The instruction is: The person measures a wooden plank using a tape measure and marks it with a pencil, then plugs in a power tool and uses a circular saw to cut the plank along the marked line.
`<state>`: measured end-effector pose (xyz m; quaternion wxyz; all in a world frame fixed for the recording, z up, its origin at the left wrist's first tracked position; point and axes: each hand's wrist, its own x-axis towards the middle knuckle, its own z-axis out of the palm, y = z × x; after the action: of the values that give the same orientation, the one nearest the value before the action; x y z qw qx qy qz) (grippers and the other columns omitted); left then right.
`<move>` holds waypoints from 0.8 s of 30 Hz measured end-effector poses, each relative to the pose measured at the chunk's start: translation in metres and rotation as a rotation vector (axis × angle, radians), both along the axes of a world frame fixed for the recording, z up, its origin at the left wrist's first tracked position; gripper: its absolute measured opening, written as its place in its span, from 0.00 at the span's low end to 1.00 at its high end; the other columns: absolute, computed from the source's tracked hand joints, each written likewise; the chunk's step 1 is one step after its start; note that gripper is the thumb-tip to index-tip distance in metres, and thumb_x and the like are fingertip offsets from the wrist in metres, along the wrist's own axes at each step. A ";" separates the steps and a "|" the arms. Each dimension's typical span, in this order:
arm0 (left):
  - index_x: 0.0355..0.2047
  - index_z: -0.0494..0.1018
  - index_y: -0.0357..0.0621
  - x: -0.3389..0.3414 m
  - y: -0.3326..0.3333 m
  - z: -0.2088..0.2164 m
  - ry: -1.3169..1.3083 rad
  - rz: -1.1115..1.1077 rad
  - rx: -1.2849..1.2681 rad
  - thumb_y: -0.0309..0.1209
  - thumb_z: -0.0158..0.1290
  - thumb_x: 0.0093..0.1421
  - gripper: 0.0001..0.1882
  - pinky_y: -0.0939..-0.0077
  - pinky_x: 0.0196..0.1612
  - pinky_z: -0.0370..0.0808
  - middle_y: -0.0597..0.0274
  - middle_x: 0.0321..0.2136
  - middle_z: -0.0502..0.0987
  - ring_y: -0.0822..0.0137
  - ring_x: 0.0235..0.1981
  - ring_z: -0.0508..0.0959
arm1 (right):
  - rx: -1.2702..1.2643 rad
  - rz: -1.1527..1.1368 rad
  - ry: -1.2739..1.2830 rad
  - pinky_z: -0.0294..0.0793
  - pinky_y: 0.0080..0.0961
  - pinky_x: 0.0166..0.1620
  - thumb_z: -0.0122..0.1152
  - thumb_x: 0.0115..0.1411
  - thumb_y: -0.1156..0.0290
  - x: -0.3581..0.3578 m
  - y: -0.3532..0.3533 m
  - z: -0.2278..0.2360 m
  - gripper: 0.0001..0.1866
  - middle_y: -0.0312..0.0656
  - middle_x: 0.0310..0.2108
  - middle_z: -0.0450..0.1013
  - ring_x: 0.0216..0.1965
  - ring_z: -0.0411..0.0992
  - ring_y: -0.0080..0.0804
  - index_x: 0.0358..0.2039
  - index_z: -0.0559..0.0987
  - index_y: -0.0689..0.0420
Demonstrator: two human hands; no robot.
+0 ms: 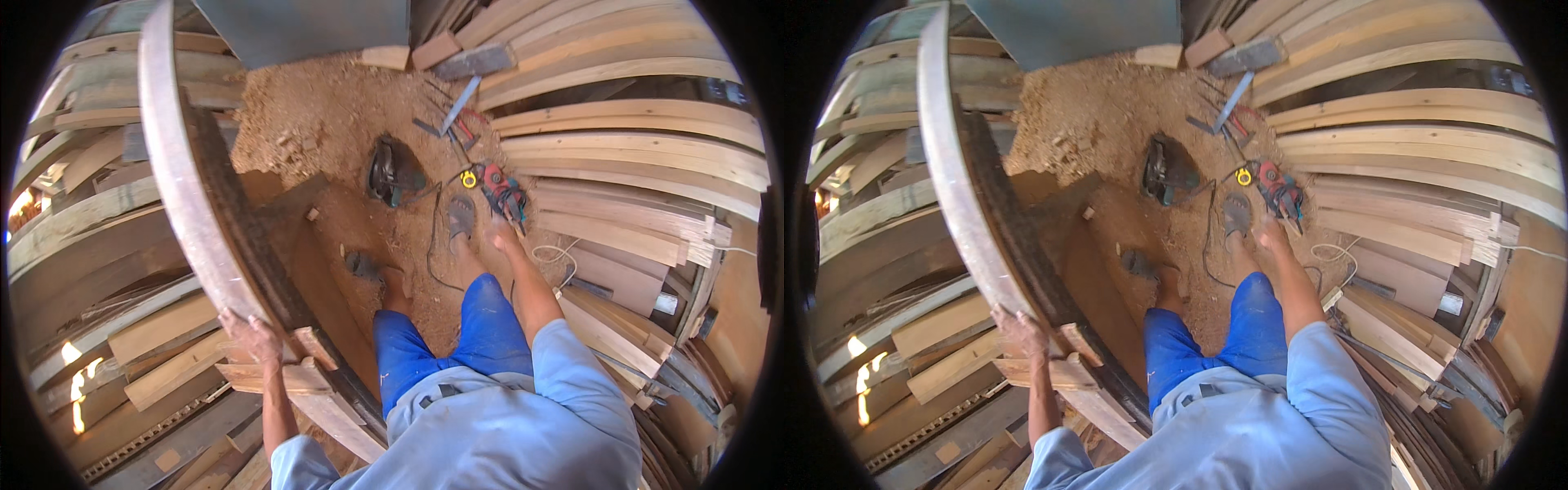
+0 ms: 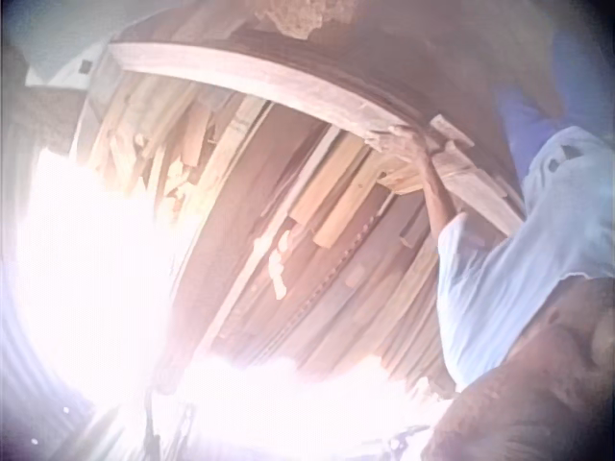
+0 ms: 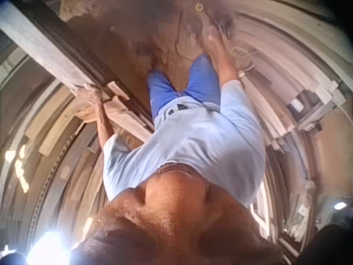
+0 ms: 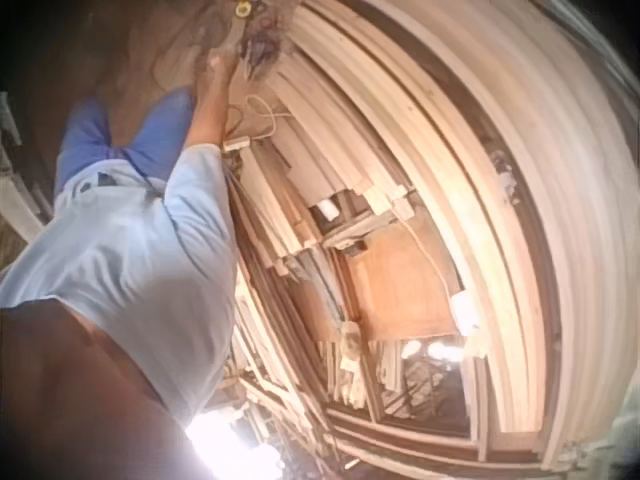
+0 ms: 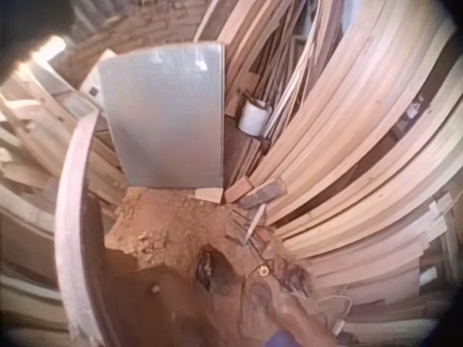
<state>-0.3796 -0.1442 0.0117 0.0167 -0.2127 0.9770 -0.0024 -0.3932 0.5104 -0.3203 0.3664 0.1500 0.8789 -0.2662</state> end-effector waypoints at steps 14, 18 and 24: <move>0.68 0.52 0.45 0.018 -0.027 0.009 -0.128 -0.203 0.148 0.59 0.23 0.67 0.39 0.45 0.68 0.52 0.43 0.64 0.55 0.49 0.67 0.55 | 0.431 -0.097 -0.131 0.68 0.46 0.58 0.67 0.51 0.50 -0.146 -0.051 -0.190 0.45 0.64 0.54 0.69 0.58 0.67 0.60 0.61 0.60 0.63; 0.68 0.53 0.49 0.034 -0.037 0.021 -0.241 -0.311 0.094 0.59 0.24 0.67 0.37 0.42 0.66 0.56 0.45 0.61 0.60 0.45 0.64 0.59 | 0.600 -0.061 -0.112 0.70 0.47 0.56 0.65 0.51 0.46 -0.149 -0.063 -0.211 0.45 0.63 0.53 0.69 0.56 0.68 0.60 0.61 0.60 0.60; 0.69 0.47 0.45 0.015 -0.018 0.010 0.007 0.155 0.262 0.65 0.28 0.65 0.44 0.41 0.66 0.54 0.45 0.65 0.52 0.48 0.69 0.52 | 0.244 -0.065 -0.197 0.70 0.44 0.55 0.67 0.50 0.49 -0.125 -0.057 -0.148 0.43 0.61 0.51 0.72 0.55 0.70 0.56 0.58 0.63 0.65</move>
<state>-0.3647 -0.1617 0.0212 0.0410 -0.2833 0.9497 0.1271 -0.5179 0.4538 -0.4685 0.4208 0.2473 0.8593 -0.1532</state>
